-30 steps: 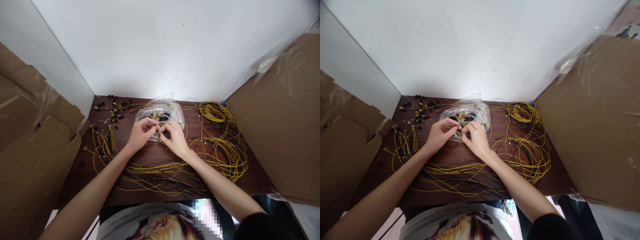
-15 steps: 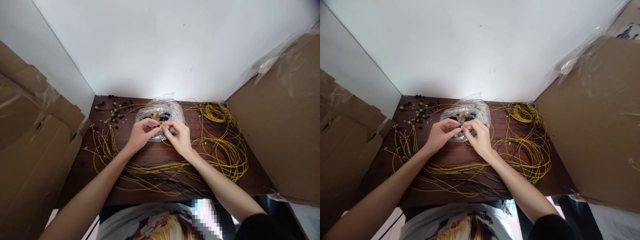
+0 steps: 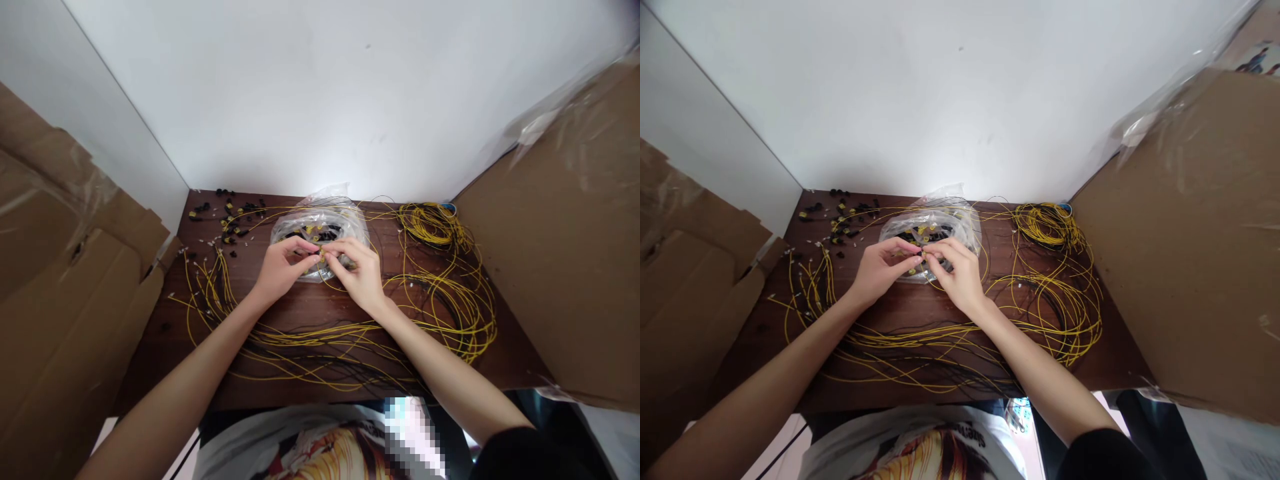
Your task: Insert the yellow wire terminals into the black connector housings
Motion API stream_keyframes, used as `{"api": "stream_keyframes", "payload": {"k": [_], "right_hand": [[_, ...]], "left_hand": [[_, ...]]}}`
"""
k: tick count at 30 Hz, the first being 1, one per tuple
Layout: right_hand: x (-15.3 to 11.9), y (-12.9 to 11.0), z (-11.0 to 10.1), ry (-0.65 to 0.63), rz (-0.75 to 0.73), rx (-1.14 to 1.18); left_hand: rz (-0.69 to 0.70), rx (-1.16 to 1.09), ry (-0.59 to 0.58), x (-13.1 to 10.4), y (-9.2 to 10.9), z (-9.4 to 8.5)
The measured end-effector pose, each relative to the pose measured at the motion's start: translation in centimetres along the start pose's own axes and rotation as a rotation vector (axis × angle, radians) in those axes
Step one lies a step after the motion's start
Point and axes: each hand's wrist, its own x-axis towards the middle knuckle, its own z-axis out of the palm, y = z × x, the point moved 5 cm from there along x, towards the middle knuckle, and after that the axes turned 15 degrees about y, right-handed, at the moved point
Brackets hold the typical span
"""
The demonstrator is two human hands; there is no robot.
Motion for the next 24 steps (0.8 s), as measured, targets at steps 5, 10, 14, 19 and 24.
{"api": "stream_keyframes", "payload": {"k": [5, 10, 14, 19, 24], "right_hand": [[-0.09, -0.06, 0.06, -0.018, -0.007, 0.017], [-0.09, -0.07, 0.02, -0.006, 0.004, 0.016], [-0.22, -0.07, 0.06, 0.013, 0.008, 0.027], [-0.48, 0.04, 0.16, 0.038, 0.015, 0.058], [-0.59, 0.23, 0.25, 0.021, 0.02, 0.046]], "left_hand": [[-0.013, -0.015, 0.001, -0.07, -0.03, 0.02], [-0.015, -0.027, 0.015, -0.1, -0.14, -0.04], [-0.013, -0.029, 0.039, -0.1, -0.18, -0.11], [0.007, -0.019, 0.041, -0.25, 0.01, -0.07], [0.01, -0.026, 0.038, -0.31, 0.12, -0.06]]}}
